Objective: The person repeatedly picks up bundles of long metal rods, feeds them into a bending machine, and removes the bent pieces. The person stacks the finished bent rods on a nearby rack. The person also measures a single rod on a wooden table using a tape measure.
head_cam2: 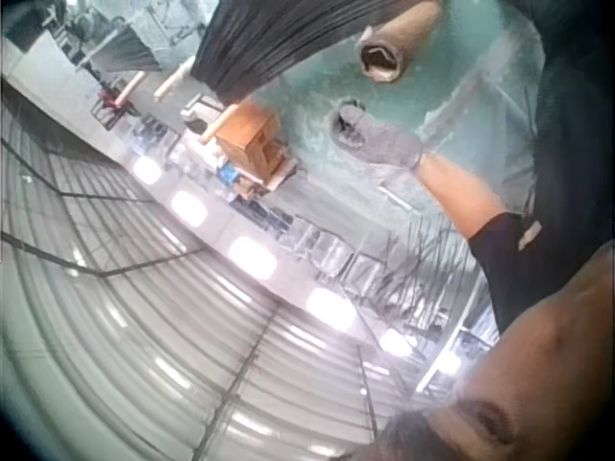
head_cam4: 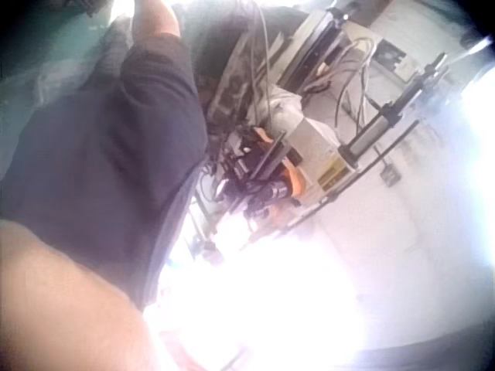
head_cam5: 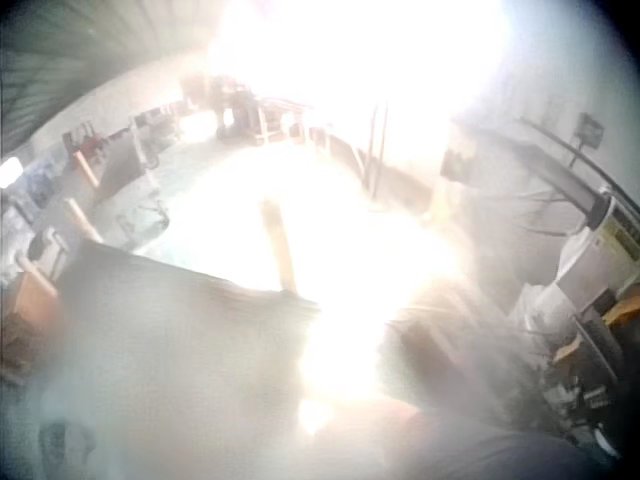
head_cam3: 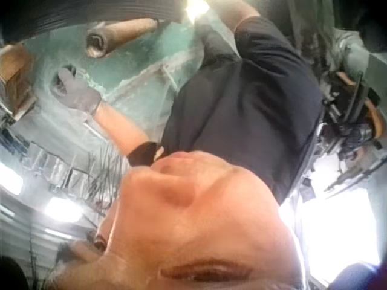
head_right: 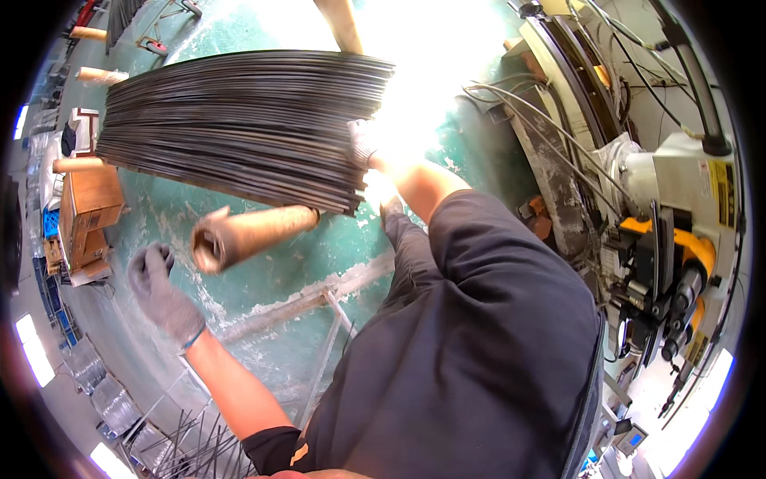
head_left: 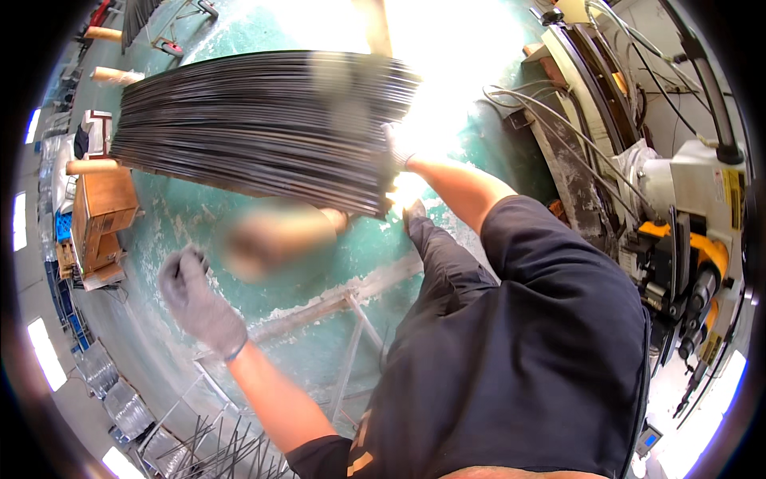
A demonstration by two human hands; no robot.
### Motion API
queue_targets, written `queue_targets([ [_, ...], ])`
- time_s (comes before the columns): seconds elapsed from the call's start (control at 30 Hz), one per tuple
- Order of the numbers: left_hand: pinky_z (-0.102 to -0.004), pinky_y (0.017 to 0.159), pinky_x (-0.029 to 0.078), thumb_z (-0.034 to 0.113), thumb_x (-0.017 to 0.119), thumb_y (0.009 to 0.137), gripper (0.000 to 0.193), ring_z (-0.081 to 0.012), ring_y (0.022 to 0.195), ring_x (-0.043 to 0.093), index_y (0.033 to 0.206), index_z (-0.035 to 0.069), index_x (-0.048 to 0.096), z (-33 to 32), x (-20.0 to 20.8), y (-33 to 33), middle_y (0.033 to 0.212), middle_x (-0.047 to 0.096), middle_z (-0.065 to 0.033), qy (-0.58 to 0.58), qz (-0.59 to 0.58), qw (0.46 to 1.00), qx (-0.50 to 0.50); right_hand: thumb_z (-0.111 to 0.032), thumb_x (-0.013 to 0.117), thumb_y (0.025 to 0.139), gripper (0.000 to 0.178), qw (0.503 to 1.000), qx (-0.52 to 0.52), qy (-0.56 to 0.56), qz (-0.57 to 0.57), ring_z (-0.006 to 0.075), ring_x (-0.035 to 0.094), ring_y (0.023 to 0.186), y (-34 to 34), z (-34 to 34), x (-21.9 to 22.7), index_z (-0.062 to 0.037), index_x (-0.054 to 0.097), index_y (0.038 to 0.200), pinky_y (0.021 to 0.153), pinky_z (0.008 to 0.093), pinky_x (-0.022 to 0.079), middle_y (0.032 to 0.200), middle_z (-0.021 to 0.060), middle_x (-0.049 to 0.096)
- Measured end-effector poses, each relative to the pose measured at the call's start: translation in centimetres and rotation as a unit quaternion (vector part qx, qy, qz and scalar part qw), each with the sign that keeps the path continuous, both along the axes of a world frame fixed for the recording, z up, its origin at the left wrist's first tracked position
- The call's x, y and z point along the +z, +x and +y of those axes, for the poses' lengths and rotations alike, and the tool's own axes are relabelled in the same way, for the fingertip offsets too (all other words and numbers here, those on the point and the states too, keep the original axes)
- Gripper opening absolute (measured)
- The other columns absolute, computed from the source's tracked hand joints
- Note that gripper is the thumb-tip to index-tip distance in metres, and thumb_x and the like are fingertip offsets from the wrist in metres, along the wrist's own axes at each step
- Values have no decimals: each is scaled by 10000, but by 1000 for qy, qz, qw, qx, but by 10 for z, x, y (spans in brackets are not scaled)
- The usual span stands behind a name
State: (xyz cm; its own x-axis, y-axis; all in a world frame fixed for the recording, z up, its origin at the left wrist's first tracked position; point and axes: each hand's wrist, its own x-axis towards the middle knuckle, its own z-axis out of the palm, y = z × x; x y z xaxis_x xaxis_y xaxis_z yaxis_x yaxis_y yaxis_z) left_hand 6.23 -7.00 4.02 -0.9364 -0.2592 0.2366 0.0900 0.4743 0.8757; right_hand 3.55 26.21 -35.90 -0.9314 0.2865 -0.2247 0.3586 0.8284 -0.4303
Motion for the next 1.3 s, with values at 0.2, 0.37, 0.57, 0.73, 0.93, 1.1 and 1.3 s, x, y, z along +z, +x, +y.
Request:
queue_targets([
  [0.2,-317,807,536,86,693,963,173,-161,849,638,1091,-30,689,93,-42,-62,975,691,-77,-222,-132,957,-133,-501,732,843,865,998,-32,50,-38,380,486,1369,-55,15,-3,43,485,1469,1171,521,391,1458,233,518],
  [0.37,-309,787,631,12,654,955,174,-149,888,638,1098,-84,671,87,-47,-74,987,669,-101,-178,-213,958,-78,-498,796,833,729,994,-15,44,-96,368,535,1309,-71,20,26,-6,584,1328,1110,583,415,1383,198,575],
  [0.57,-295,709,529,11,684,917,122,-158,729,662,1023,-50,684,95,-48,-84,855,700,-103,-239,-179,951,-79,-462,725,885,576,993,-20,20,-114,362,589,1253,-81,30,14,-20,630,1242,1073,534,467,1286,200,643],
  [0.73,-309,700,529,7,698,910,118,-166,736,663,1014,-49,691,98,-43,-85,848,694,-108,-258,-189,945,-72,-342,640,958,381,988,14,-28,-151,387,681,1169,-90,36,-2,-27,698,1163,995,504,548,1221,242,707],
  [0.93,-316,740,554,-10,689,905,134,-155,768,663,1030,-56,691,94,-43,-83,876,693,-104,-247,-189,948,-74,-156,603,969,269,970,74,-77,-216,375,741,1084,-106,51,18,-17,768,1129,936,462,599,1154,219,761],
  [1.1,-304,739,552,-28,695,893,143,-146,773,666,1035,-52,692,94,-41,-86,859,692,-93,-241,-173,951,-84,-219,623,958,282,941,221,-20,-258,354,755,1008,-113,50,-29,-31,802,1068,858,465,607,1091,188,780],
  [1.3,-292,719,542,-21,688,900,135,-129,742,657,1032,-48,691,82,-52,-81,847,689,-88,-224,-148,960,-78,-291,740,861,287,918,115,-238,-297,246,750,709,-121,71,30,-22,817,928,672,392,601,771,124,759],
])
